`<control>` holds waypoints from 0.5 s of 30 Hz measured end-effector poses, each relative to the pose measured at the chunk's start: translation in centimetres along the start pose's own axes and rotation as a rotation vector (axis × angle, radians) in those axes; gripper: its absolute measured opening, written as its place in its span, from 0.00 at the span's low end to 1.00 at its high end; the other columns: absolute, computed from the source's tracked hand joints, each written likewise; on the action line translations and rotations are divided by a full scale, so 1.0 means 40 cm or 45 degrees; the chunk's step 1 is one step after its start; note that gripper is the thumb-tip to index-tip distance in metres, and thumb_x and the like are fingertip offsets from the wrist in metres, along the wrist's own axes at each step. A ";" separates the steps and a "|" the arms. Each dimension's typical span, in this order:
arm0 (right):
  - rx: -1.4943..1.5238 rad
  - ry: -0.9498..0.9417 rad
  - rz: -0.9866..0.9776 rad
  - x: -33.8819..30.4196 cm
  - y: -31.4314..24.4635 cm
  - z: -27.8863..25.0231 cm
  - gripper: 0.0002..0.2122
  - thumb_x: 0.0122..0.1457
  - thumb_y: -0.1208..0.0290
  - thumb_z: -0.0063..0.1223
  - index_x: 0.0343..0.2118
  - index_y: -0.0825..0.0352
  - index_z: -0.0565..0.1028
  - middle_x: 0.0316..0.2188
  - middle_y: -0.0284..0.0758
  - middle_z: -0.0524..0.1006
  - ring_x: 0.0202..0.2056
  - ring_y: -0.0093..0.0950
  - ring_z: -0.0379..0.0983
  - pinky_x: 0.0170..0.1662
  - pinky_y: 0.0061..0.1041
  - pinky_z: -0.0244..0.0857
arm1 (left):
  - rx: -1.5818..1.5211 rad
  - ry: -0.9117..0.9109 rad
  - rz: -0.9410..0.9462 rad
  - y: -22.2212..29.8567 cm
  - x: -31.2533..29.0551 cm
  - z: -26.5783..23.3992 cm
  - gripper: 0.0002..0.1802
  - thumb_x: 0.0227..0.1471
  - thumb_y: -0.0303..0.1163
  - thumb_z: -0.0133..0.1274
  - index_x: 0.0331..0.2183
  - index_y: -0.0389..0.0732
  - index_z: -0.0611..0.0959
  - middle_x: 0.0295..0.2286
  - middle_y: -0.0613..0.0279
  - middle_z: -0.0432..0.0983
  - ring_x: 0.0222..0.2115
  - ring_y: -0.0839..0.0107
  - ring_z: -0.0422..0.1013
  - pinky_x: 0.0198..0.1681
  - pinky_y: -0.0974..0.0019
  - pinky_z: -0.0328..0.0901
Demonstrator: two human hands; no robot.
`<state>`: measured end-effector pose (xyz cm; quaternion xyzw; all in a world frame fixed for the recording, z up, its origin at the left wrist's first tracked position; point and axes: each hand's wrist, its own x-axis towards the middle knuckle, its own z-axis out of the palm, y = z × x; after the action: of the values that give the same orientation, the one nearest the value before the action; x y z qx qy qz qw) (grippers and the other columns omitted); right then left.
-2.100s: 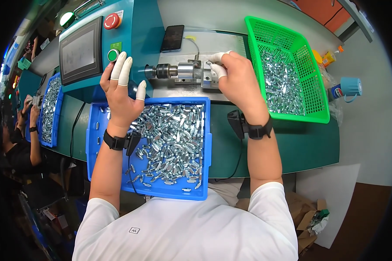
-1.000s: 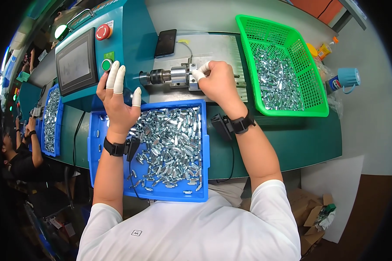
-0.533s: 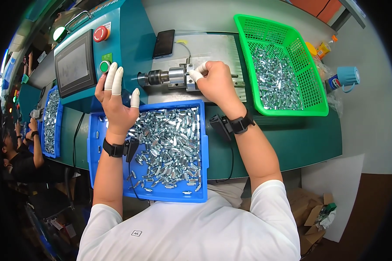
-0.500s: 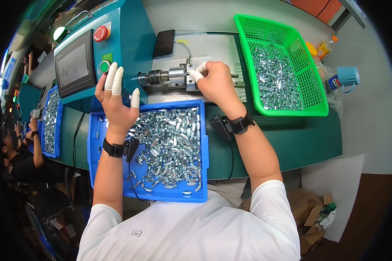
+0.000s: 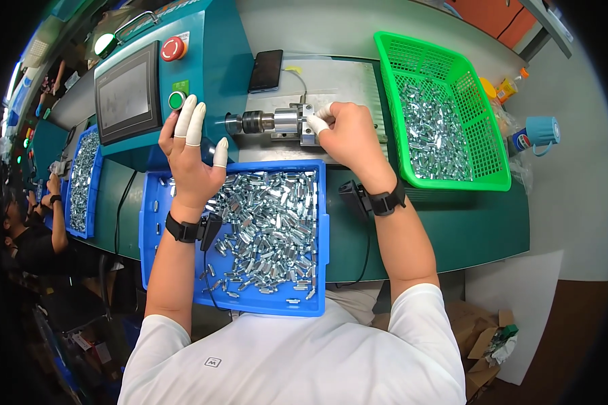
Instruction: The person picks up a metal component from a blue tray, inserts it into the machine, and presses a green button. After the machine finishes, the person removes the component and places it into a green basket, repeating this process.
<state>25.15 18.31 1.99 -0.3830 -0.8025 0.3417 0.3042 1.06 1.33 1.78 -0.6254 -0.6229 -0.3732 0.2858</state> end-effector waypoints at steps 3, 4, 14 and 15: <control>-0.040 0.033 -0.062 -0.008 -0.008 -0.001 0.08 0.61 0.72 0.68 0.36 0.72 0.84 0.24 0.39 0.84 0.24 0.25 0.79 0.30 0.29 0.71 | -0.004 -0.010 -0.006 -0.003 0.000 -0.001 0.41 0.45 0.26 0.67 0.63 0.40 0.77 0.65 0.56 0.70 0.66 0.49 0.60 0.70 0.53 0.53; -0.030 0.052 -0.076 -0.010 -0.009 -0.001 0.08 0.60 0.72 0.67 0.38 0.72 0.84 0.25 0.40 0.84 0.24 0.28 0.79 0.30 0.30 0.72 | 0.000 -0.007 -0.011 -0.004 0.000 -0.001 0.41 0.45 0.26 0.67 0.63 0.40 0.77 0.65 0.56 0.70 0.66 0.49 0.60 0.70 0.53 0.53; -0.681 -0.107 -0.493 -0.044 -0.049 -0.036 0.13 0.59 0.74 0.66 0.47 0.68 0.83 0.36 0.48 0.79 0.35 0.39 0.78 0.40 0.38 0.73 | -0.007 -0.007 -0.013 -0.003 -0.001 -0.001 0.40 0.45 0.27 0.66 0.62 0.41 0.78 0.65 0.57 0.70 0.66 0.49 0.59 0.70 0.53 0.54; -0.637 -0.098 -0.455 -0.043 -0.051 -0.033 0.13 0.59 0.73 0.66 0.48 0.67 0.83 0.36 0.48 0.79 0.35 0.38 0.78 0.40 0.38 0.72 | -0.008 -0.006 -0.013 -0.002 0.000 0.000 0.40 0.45 0.27 0.66 0.62 0.41 0.78 0.65 0.57 0.70 0.66 0.49 0.59 0.70 0.53 0.54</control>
<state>26.19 16.35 3.97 -0.2856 -0.9272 0.0890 0.2252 0.99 1.31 1.76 -0.6240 -0.6255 -0.3751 0.2805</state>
